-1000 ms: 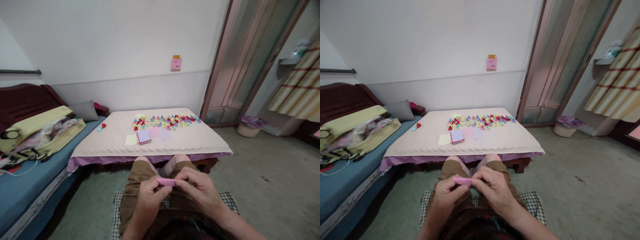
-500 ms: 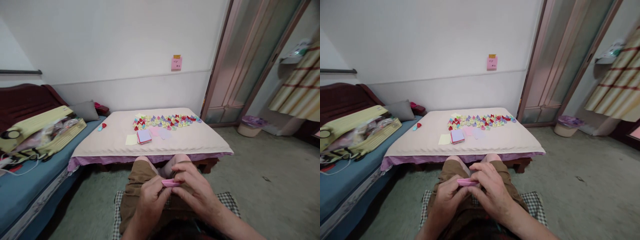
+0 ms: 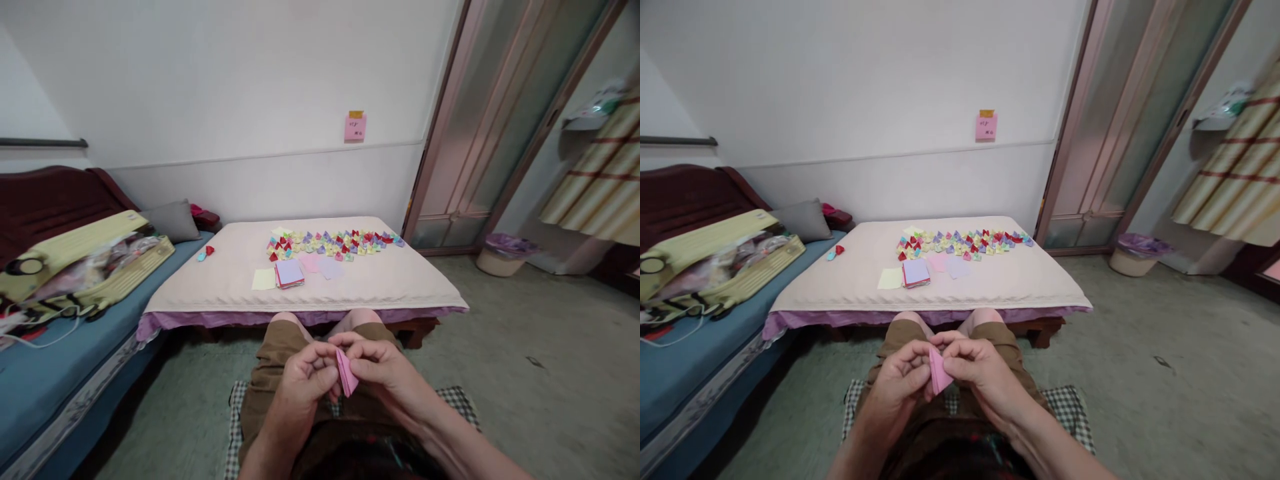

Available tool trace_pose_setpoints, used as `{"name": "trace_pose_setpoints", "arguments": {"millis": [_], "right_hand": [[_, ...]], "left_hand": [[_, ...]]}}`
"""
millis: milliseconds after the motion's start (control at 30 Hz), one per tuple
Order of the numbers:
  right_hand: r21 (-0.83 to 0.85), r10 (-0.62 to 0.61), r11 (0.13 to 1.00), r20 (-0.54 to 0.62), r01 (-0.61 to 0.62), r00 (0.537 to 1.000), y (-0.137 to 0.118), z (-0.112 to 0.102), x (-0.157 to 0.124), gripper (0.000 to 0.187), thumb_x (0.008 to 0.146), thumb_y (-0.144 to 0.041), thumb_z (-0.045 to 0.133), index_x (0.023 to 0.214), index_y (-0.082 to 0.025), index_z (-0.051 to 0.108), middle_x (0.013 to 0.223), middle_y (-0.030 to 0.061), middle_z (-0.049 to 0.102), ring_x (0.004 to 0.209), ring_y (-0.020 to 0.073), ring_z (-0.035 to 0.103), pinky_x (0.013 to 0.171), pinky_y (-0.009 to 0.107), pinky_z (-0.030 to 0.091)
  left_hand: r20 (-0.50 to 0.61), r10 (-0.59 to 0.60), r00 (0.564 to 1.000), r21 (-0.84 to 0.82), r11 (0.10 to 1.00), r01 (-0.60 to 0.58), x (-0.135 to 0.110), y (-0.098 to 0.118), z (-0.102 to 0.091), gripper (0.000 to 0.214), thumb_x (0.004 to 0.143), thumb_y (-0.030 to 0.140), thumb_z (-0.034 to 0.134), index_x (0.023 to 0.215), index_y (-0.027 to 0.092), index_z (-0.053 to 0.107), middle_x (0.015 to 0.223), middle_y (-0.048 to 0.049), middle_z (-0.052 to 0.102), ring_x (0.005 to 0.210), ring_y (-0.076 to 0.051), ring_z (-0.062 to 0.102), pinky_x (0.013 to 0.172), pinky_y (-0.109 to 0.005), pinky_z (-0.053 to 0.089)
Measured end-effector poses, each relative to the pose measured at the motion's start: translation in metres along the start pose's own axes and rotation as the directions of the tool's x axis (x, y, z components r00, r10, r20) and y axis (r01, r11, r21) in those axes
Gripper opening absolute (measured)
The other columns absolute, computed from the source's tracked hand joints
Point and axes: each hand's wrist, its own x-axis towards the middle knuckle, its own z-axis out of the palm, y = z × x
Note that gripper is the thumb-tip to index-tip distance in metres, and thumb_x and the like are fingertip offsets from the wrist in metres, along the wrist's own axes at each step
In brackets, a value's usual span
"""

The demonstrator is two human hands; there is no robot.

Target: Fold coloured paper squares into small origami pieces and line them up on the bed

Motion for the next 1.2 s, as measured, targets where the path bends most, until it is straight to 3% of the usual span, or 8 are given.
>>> {"name": "trace_pose_setpoints", "arguments": {"millis": [300,500,600,700,800,900,1067,1200], "right_hand": [[0.171,0.081,0.982,0.002,-0.08,0.997,0.004,-0.003,0.004,0.013,0.073,-0.015,0.069,0.06,-0.014,0.068,0.111,0.0092,0.062,0.091,0.0207,0.058,0.079,0.033,0.043],[0.257,0.093,0.961,0.045,-0.101,0.995,0.006,-0.004,0.008,0.012,0.071,-0.013,0.066,0.06,-0.014,0.069,0.097,0.0087,0.068,0.078,0.0176,0.058,0.074,0.031,0.044],[0.318,0.147,0.935,0.055,-0.157,0.988,0.011,-0.003,0.012,0.009,0.075,-0.016,0.065,0.069,-0.016,0.073,0.081,0.006,0.068,0.069,0.0165,0.058,0.071,0.031,0.046],[0.352,0.167,0.923,0.005,-0.158,0.986,0.016,-0.004,0.015,0.009,0.075,-0.015,0.065,0.075,-0.017,0.074,0.074,0.0041,0.068,0.068,0.0162,0.058,0.071,0.029,0.047],[0.367,0.16,0.918,0.001,-0.149,0.987,0.018,-0.002,0.017,0.009,0.074,-0.015,0.065,0.074,-0.016,0.074,0.073,0.0038,0.067,0.069,0.016,0.058,0.07,0.027,0.047],[0.376,0.187,0.91,0.003,-0.175,0.982,0.016,0.002,0.017,0.011,0.075,-0.015,0.064,0.079,-0.015,0.075,0.076,0.0049,0.07,0.073,0.017,0.061,0.072,0.028,0.048],[0.357,0.22,0.915,-0.049,-0.188,0.974,0.012,0.006,0.015,0.008,0.072,-0.018,0.067,0.076,-0.017,0.074,0.076,0.0051,0.071,0.076,0.0195,0.063,0.078,0.032,0.049],[0.391,0.241,0.904,-0.127,-0.175,0.962,0.015,0.004,0.017,0.003,0.069,-0.019,0.071,0.07,-0.016,0.073,0.074,0.0044,0.071,0.071,0.0174,0.063,0.076,0.03,0.049]], "left_hand": [[0.003,0.01,1.0,-0.142,0.99,-0.009,0.001,0.002,0.001,0.006,0.077,0.012,0.067,0.075,0.011,0.061,0.074,-0.0018,0.059,0.066,-0.009,0.051,0.064,-0.021,0.04],[-0.092,-0.032,0.995,-0.193,0.981,0.014,0.001,0.001,0.003,0.017,0.077,0.011,0.067,0.09,0.016,0.059,0.082,-0.0005,0.058,0.061,-0.005,0.05,0.056,-0.016,0.04],[-0.097,0.06,0.993,-0.107,0.992,-0.07,0.005,-0.002,0.002,0.029,0.072,0.014,0.07,0.098,0.019,0.058,0.094,-0.0029,0.057,0.071,-0.009,0.056,0.06,-0.019,0.044],[-0.086,0.198,0.976,0.15,0.971,-0.184,0.008,-0.007,0.002,0.04,0.059,0.009,0.073,0.096,0.021,0.062,0.115,-0.0064,0.049,0.078,-0.013,0.059,0.06,-0.022,0.048],[-0.122,0.298,0.947,0.518,0.833,-0.196,0.005,-0.008,0.004,0.035,0.059,0.005,0.067,0.09,0.021,0.066,0.126,-0.0087,0.041,0.082,-0.016,0.059,0.06,-0.024,0.05],[-0.125,0.405,0.906,0.754,0.633,-0.179,0.001,-0.006,0.007,0.026,0.066,0.006,0.063,0.086,0.022,0.066,0.122,-0.0091,0.047,0.097,-0.022,0.057,0.073,-0.031,0.051],[-0.052,0.483,0.874,0.86,0.467,-0.207,-0.002,-0.004,0.006,0.021,0.071,0.007,0.061,0.084,0.021,0.067,0.118,-0.0098,0.052,0.1,-0.025,0.058,0.082,-0.036,0.05],[0.01,0.591,0.806,0.898,0.349,-0.267,0.0,-0.006,0.006,0.023,0.074,0.006,0.059,0.088,0.02,0.068,0.114,-0.0109,0.056,0.103,-0.025,0.058,0.09,-0.038,0.047]]}}
